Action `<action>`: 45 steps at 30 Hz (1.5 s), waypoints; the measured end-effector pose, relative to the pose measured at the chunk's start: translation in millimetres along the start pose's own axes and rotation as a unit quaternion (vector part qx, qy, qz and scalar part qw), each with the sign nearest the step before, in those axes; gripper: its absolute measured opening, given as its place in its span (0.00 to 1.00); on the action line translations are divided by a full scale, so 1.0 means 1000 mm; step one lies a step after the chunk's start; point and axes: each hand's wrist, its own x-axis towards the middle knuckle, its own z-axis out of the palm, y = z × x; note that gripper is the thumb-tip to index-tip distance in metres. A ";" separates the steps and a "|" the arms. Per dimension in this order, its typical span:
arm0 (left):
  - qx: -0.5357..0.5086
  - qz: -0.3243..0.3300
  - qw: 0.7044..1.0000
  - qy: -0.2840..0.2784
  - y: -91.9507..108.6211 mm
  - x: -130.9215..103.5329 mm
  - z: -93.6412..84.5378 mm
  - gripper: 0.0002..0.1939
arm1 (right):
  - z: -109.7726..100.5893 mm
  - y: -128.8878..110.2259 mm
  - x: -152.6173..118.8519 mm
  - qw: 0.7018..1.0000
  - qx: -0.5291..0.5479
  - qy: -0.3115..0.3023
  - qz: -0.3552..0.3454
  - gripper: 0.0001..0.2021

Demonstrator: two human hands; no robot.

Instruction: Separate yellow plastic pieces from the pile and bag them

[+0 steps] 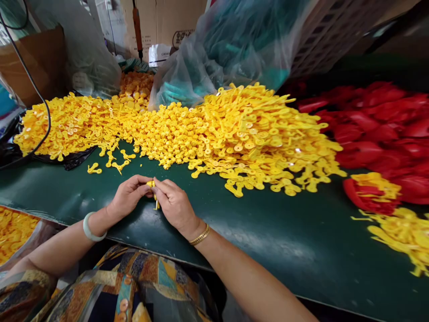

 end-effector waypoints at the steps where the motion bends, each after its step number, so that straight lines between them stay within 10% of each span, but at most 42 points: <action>1: 0.004 0.001 1.000 0.003 0.001 0.000 0.000 0.11 | -0.002 -0.001 0.001 1.000 0.012 -0.004 0.012 0.15; 19: -0.098 -0.037 0.994 0.024 0.010 0.001 0.003 0.17 | 0.002 -0.004 0.000 0.998 0.033 0.052 0.010 0.13; 31: 0.286 0.163 0.944 0.019 0.010 -0.001 -0.003 0.09 | 0.012 0.000 0.001 0.926 0.263 0.005 0.270 0.19; 38: 0.315 0.112 0.942 -0.028 0.015 0.002 -0.013 0.12 | 0.011 0.004 0.004 0.920 0.294 -0.023 0.257 0.19; 45: 0.598 0.112 0.794 0.005 0.018 0.043 -0.090 0.15 | 0.016 0.007 0.011 0.921 0.294 -0.083 0.242 0.15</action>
